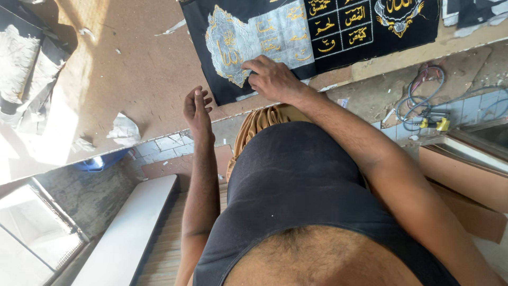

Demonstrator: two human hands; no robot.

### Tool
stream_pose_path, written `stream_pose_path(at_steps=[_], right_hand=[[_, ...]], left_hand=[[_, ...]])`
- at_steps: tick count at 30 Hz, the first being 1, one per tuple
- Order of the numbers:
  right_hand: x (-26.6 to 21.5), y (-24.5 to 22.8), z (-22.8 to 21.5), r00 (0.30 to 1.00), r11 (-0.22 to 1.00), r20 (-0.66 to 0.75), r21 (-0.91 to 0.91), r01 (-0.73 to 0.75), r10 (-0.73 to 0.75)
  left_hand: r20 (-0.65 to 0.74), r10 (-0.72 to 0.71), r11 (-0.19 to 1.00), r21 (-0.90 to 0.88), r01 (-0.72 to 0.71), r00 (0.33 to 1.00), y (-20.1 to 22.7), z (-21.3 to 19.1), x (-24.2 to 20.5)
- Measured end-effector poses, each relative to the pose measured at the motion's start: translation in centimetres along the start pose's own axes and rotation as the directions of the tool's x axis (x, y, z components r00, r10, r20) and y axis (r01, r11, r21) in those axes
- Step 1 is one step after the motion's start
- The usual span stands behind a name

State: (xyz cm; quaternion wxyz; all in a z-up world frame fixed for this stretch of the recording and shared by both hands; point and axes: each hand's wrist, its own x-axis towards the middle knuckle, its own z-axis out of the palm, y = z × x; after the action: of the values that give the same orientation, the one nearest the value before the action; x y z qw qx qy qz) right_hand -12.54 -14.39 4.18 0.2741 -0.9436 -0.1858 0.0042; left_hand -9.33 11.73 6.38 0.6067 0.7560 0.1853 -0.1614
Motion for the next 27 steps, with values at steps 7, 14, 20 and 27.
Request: stream_pose_path(at_steps=[7, 14, 20, 27], right_hand=[[-0.6, 0.0, 0.1, 0.996, 0.999, -0.081, 0.013, 0.043, -0.042], [-0.3, 2.0, -1.0, 0.996, 0.978, -0.084, 0.209, 0.02, -0.002], [-1.9, 6.0, -4.4, 0.995, 0.814, -0.102, 0.578, 0.065, -0.008], [-5.4, 12.0, -12.2, 0.999, 0.786, -0.003, 0.617, 0.038, -0.046]], left_hand=[[-0.03, 0.004, 1.0, 0.025, -0.003, 1.0, 1.0, 1.2, 0.0], [-0.172, 0.01, 1.0, 0.005, -0.009, 0.985, 2.1, 2.9, -1.9], [-0.221, -0.038, 0.997, 0.051, 0.051, 0.975, 4.0, 8.6, -3.6], [-0.127, 0.178, 0.984, 0.051, -0.172, 0.976, 9.3, 21.6, -4.1]])
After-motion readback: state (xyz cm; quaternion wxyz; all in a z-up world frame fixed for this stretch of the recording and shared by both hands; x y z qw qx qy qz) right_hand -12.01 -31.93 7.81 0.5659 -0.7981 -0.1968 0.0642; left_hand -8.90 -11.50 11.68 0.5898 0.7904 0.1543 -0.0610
